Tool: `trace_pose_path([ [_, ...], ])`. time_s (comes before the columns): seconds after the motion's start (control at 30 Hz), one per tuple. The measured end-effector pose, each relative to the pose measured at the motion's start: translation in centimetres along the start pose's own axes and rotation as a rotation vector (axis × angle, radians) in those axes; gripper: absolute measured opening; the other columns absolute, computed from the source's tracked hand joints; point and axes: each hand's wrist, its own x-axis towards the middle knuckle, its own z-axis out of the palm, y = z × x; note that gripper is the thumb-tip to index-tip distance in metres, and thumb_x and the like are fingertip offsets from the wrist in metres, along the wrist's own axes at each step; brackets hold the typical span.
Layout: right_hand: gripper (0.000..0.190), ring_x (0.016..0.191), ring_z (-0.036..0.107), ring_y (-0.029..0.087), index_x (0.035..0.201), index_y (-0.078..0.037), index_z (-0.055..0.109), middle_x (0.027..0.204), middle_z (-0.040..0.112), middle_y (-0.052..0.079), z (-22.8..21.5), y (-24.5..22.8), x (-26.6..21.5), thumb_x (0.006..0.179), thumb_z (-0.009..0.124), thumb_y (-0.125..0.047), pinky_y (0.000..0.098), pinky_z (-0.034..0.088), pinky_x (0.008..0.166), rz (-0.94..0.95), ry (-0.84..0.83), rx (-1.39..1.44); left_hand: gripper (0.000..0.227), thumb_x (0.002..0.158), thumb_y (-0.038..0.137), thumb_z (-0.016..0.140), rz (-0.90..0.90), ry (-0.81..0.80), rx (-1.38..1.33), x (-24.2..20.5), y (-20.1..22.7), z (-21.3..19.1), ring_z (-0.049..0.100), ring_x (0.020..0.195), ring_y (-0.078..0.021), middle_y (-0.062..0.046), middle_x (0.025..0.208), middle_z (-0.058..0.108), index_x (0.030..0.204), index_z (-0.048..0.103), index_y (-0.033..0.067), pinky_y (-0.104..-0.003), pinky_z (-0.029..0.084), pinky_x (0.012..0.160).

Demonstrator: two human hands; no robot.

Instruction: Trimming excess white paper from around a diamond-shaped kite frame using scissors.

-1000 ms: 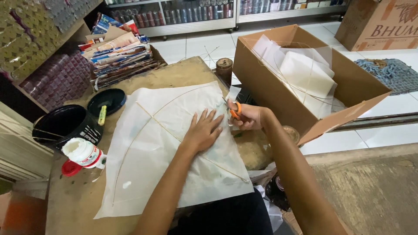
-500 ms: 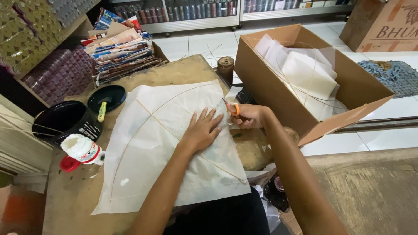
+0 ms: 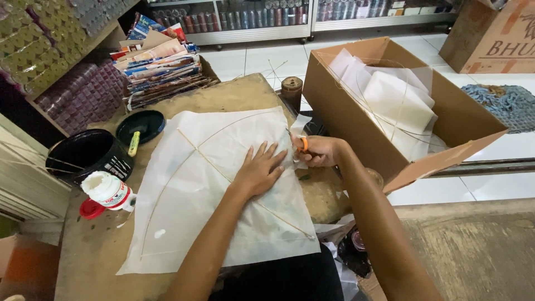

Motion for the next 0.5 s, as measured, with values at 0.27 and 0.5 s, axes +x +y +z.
trace_pose_path([
  [0.27,0.067,0.036,0.036,0.01,0.085,-0.013,0.053,0.056,0.042,0.002,0.6,-0.3,-1.7,0.086,0.058,-0.08,0.013,0.023,0.027,-0.027,0.011,0.044,0.056,0.105,0.043,0.034,-0.004,0.008,0.005,-0.1,0.1,-0.1,0.011,0.158,-0.0305,-0.006,0.17,0.024,0.16,0.033,0.0317,-0.054,-0.004,0.127],
  [0.5,0.078,0.036,0.036,0.009,0.089,-0.008,0.056,0.055,0.043,0.002,0.3,0.0,-1.2,0.084,0.053,-0.086,0.0121,0.024,0.028,-0.033,0.001,0.034,0.056,0.104,0.044,0.034,0.0,0.006,-0.001,-0.1,0.1,-0.1,0.012,0.158,-0.0303,-0.006,0.17,0.024,0.159,0.034,0.0321,-0.055,-0.003,0.127],
])
